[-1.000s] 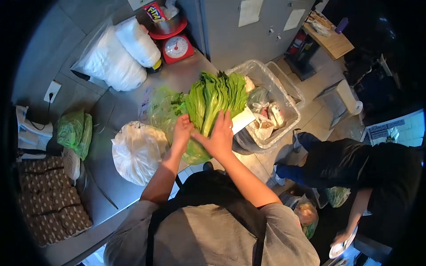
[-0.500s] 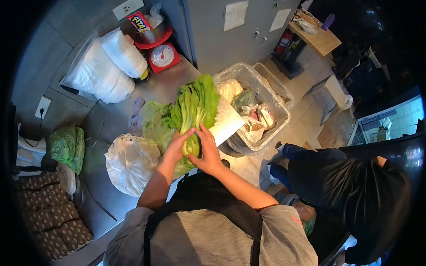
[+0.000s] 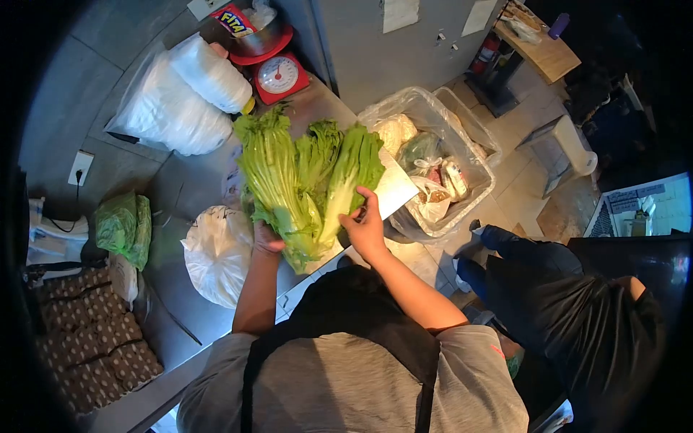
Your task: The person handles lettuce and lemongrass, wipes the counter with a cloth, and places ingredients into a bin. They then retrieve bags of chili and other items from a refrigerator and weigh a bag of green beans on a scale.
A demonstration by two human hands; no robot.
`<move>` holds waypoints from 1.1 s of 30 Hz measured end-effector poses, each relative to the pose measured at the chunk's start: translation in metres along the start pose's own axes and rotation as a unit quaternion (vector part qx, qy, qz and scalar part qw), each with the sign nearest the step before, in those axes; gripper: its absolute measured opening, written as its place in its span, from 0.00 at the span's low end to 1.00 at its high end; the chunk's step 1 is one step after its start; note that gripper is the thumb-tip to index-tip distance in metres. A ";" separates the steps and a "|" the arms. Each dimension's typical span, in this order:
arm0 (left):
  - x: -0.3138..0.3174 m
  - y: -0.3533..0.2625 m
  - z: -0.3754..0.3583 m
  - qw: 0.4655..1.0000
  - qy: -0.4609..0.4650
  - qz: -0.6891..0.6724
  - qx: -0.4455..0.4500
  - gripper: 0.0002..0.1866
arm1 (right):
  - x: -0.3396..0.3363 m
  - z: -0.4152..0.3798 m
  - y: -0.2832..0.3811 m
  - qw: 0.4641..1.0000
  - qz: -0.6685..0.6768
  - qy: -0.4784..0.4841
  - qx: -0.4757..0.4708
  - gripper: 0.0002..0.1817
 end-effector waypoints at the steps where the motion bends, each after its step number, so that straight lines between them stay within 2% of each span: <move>1: -0.001 -0.001 0.000 1.000 0.012 -0.025 -0.005 0.27 | -0.005 0.008 -0.016 1.000 0.014 -0.003 0.008 0.37; 5: -0.001 -0.010 0.001 0.998 0.048 -0.037 0.022 0.22 | -0.016 0.009 -0.019 0.999 0.033 -0.020 -0.009 0.38; 8: -0.018 -0.020 0.006 0.995 -0.032 0.037 0.088 0.22 | -0.029 0.013 -0.020 0.999 0.016 -0.049 -0.019 0.38; 12: 0.026 -0.015 -0.015 0.994 -0.064 0.021 0.091 0.27 | -0.041 0.012 -0.012 0.996 -0.041 -0.073 -0.020 0.33; 14: 0.033 -0.014 -0.018 0.993 -0.055 0.016 0.101 0.29 | -0.049 -0.008 0.024 0.941 -0.216 -0.212 -0.151 0.30; 16: 0.031 -0.016 -0.013 0.994 -0.040 0.013 0.105 0.29 | -0.039 -0.028 0.058 0.890 -0.285 -0.251 -0.253 0.27; 18: 0.031 -0.017 -0.011 0.994 -0.021 0.007 0.105 0.28 | -0.017 -0.046 0.084 0.887 -0.253 -0.200 -0.330 0.25; 19: 0.032 -0.018 -0.010 0.994 -0.008 0.004 0.105 0.28 | 0.002 -0.024 0.050 0.964 -0.146 -0.049 -0.218 0.23; 20: 0.033 -0.018 -0.010 0.994 0.005 -0.002 0.105 0.28 | 0.030 -0.015 0.030 0.991 0.004 0.103 -0.083 0.20; 21: 0.034 -0.017 -0.008 0.994 0.023 -0.007 0.105 0.27 | 0.056 -0.011 0.013 0.982 0.031 0.185 0.008 0.23; 24: 0.033 -0.015 -0.004 0.993 0.052 -0.007 0.105 0.27 | 0.097 -0.031 0.034 0.962 -0.034 0.271 0.013 0.29; 25: 0.030 -0.016 -0.004 0.993 0.046 0.014 0.107 0.26 | 0.097 -0.027 0.030 0.966 -0.041 0.254 0.011 0.29; 27: 0.027 -0.022 -0.008 0.986 -0.029 0.144 0.075 0.30 | 0.097 -0.017 0.023 0.975 -0.054 0.218 0.005 0.28; 29: 0.032 -0.031 -0.017 0.958 -0.102 0.267 0.037 0.34 | 0.086 -0.012 0.035 0.979 -0.029 0.203 -0.011 0.27; 32: 0.078 -0.032 -0.031 0.977 -0.077 0.198 0.005 0.37 | 0.077 -0.004 0.035 0.988 0.000 0.152 -0.034 0.24; 33: 0.079 -0.028 -0.033 0.986 -0.046 0.157 -0.010 0.33 | 0.077 -0.003 0.034 0.990 -0.006 0.137 -0.040 0.24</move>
Point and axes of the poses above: each hand's wrist, its own z-axis towards the middle knuckle, its own x-axis out of the palm, y = z × x, the point moved 9 cm from there along z, towards the middle knuckle, and after that the axes turned 14 degrees about x, right-handed, at the moved point
